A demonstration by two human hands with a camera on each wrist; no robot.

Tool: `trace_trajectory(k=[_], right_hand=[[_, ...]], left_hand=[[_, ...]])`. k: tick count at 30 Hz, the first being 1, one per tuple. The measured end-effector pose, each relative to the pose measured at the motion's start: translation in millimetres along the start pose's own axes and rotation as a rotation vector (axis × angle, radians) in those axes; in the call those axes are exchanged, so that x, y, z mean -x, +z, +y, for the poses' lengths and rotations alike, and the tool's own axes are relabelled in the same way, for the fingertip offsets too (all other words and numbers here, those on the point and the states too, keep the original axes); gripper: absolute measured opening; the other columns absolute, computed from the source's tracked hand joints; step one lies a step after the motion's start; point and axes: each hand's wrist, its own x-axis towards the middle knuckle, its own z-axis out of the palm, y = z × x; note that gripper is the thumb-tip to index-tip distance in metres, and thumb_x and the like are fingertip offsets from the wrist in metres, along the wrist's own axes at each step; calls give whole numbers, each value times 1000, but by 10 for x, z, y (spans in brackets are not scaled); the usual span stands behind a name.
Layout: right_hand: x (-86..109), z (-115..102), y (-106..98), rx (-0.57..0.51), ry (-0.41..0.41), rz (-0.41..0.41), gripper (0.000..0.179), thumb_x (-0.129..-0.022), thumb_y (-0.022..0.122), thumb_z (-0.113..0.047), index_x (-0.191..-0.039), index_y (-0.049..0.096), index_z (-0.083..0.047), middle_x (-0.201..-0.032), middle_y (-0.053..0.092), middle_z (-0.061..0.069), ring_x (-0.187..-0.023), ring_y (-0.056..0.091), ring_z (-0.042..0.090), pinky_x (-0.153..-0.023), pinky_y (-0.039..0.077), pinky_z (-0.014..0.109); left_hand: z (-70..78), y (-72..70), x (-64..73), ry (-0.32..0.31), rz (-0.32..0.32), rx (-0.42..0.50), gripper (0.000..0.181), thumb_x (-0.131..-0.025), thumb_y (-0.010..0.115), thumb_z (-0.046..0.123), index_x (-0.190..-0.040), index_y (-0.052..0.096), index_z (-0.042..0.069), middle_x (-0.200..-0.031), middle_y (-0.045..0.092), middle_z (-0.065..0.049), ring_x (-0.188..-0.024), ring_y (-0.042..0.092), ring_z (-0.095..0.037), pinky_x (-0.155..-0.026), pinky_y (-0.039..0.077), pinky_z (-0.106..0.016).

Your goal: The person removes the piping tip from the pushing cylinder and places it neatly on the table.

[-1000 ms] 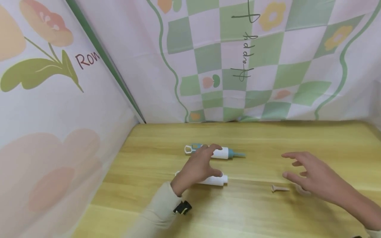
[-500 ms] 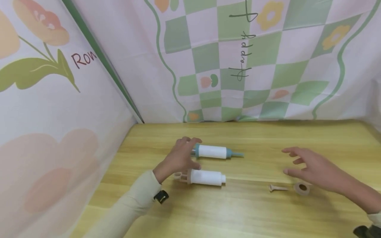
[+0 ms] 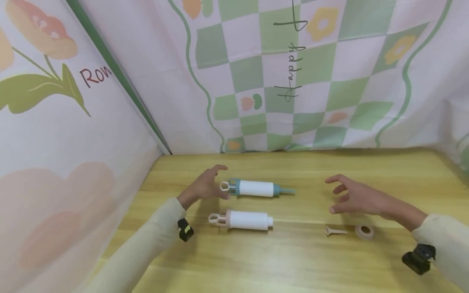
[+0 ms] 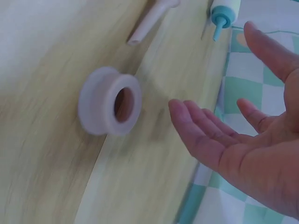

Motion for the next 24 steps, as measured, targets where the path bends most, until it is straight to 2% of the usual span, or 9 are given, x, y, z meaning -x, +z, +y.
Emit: trace_trajectory(k=[4, 7, 12, 17, 19, 24], right_hand=[[-99, -53, -9, -187, 59, -41, 87, -92, 74, -17, -151, 15, 6, -137, 33, 43, -114, 57, 46, -85, 56, 48], [-193, -64, 1, -264, 98, -49, 87, -92, 74, -18, -152, 16, 5, -139, 33, 41, -111, 60, 38, -89, 55, 49], [-326, -61, 21, -349, 131, -49, 85, -93, 73, -17, -153, 16, 4, -139, 35, 37, -117, 56, 40, -92, 53, 49], [-438, -61, 88, -473, 149, -58, 85, -95, 70, -15, -155, 14, 3, -145, 27, 38, -124, 50, 42, -95, 52, 48], [-480, -64, 129, -509, 154, -57, 83, -96, 69, -15, -155, 13, 3, -147, 25, 38, -124, 50, 41, -95, 51, 48], [-610, -98, 263, -596, 168, -28, 77, -100, 64, -17, -155, 14, 3, -147, 28, 36, -121, 53, 39, -97, 50, 47]], left_hand=[[-76, -19, -29, -12, -17, 88, 91, -74, 89, 9, -151, 39, 9, -151, 34, -29, -132, 39, -50, -103, 41, -59], [-125, -23, -55, -28, -32, 113, 89, -75, 89, 10, -150, 40, 9, -149, 36, -28, -129, 42, -48, -101, 43, -58], [-251, -56, -124, -36, -80, 158, 85, -76, 87, 11, -148, 41, 7, -146, 37, -28, -125, 46, -45, -102, 43, -56], [-389, -101, -164, -50, -126, 211, 82, -78, 85, 11, -147, 41, 6, -144, 38, -29, -125, 46, -44, -103, 42, -55], [-424, -109, -173, -45, -134, 223, 81, -79, 85, 11, -147, 41, 5, -144, 38, -28, -126, 45, -45, -103, 42, -55], [-492, -113, -173, -26, -155, 300, 79, -81, 83, 10, -147, 40, 4, -144, 40, -26, -129, 44, -44, -106, 40, -53]])
